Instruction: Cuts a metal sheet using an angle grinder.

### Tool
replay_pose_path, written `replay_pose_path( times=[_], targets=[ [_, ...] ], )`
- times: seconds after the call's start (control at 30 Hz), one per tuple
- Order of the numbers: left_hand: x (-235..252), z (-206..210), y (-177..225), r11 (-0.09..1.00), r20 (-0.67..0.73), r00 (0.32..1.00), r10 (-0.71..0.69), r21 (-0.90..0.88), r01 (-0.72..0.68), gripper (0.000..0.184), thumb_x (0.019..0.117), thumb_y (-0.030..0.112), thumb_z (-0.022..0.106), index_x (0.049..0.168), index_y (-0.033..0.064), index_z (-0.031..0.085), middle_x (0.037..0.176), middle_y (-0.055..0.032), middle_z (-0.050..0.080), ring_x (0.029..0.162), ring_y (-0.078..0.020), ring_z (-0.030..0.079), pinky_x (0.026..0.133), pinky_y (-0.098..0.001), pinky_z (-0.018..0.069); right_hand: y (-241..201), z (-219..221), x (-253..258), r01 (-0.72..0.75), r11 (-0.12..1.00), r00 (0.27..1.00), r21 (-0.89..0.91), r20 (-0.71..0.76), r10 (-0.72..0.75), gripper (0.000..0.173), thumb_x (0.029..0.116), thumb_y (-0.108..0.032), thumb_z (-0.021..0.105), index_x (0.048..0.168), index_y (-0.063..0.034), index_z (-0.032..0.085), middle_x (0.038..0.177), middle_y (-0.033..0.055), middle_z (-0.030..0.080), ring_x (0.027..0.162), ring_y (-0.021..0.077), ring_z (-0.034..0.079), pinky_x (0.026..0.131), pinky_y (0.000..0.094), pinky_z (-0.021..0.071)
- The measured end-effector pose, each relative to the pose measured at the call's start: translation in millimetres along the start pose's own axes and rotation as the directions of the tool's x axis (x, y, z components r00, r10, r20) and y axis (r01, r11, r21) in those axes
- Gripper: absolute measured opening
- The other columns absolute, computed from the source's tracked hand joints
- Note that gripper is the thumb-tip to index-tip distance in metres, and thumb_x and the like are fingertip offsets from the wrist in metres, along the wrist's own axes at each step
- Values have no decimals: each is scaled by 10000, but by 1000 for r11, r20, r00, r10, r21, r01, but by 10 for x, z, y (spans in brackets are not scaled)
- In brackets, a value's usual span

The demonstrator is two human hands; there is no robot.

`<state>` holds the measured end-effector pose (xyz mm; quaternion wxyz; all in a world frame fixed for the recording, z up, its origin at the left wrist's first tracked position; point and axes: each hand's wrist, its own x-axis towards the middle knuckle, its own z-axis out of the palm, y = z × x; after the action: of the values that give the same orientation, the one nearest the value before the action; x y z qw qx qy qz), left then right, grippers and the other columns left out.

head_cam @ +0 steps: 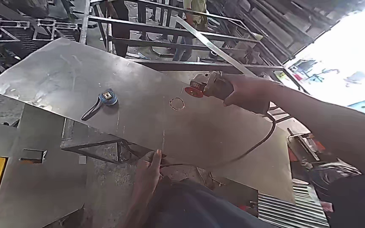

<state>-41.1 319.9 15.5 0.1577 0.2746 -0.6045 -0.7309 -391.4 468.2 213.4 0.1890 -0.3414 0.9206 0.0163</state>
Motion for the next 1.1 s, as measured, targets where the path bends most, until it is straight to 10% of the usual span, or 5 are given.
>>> replay_pose_path(
  times=[0.13, 0.27, 0.5, 0.8, 1.1],
  targets=[
    [-348, -61, 83, 911, 435, 896, -93, 401, -100, 445, 1012, 546, 535, 898, 165, 734, 727, 49, 668, 655, -94, 643, 629, -367, 564, -234, -226, -80, 43, 943, 994, -329, -84, -75, 823, 664, -288, 911, 1387, -260, 520, 989, 160, 685, 915, 395, 670, 731, 656, 511],
    [-568, 150, 41, 902, 744, 667, 35, 265, -342, 477, 961, 554, 650, 1158, 122, 693, 809, -7, 666, 684, -115, 625, 649, -350, 557, -465, -313, -98, 65, 785, 987, -616, -77, -142, 701, 684, -319, 863, 1297, -260, 526, 827, 129, 648, 783, 391, 663, 623, 625, 502],
    [-763, 518, 258, 774, 685, 684, 249, 284, -566, 285, 1067, 197, 533, 1274, 62, 674, 1076, -151, 742, 984, -289, 738, 880, -487, 597, -657, -407, -56, 179, 641, 960, -746, -9, -279, 656, 702, -244, 850, 1287, -273, 555, 836, 122, 668, 785, 385, 676, 630, 619, 516],
    [-638, 1211, -134, 534, 545, 656, 522, 390, -750, 275, 1045, 169, 552, 1277, 64, 656, 1192, -110, 713, 995, -228, 740, 804, -388, 629, -516, -601, 377, 450, 490, 866, -747, 230, -445, 727, 677, -296, 882, 1306, -235, 523, 802, 87, 662, 747, 331, 680, 650, 580, 530],
    [-625, 1377, -44, 504, 596, 706, 382, 507, -700, 325, 1034, 165, 544, 1338, 86, 627, 1308, -126, 670, 997, -281, 740, 767, -449, 628, -611, -572, 527, 503, 512, 850, -697, 292, -438, 684, 686, -250, 908, 1271, -192, 558, 836, 110, 679, 789, 349, 686, 694, 604, 535]
  ],
)
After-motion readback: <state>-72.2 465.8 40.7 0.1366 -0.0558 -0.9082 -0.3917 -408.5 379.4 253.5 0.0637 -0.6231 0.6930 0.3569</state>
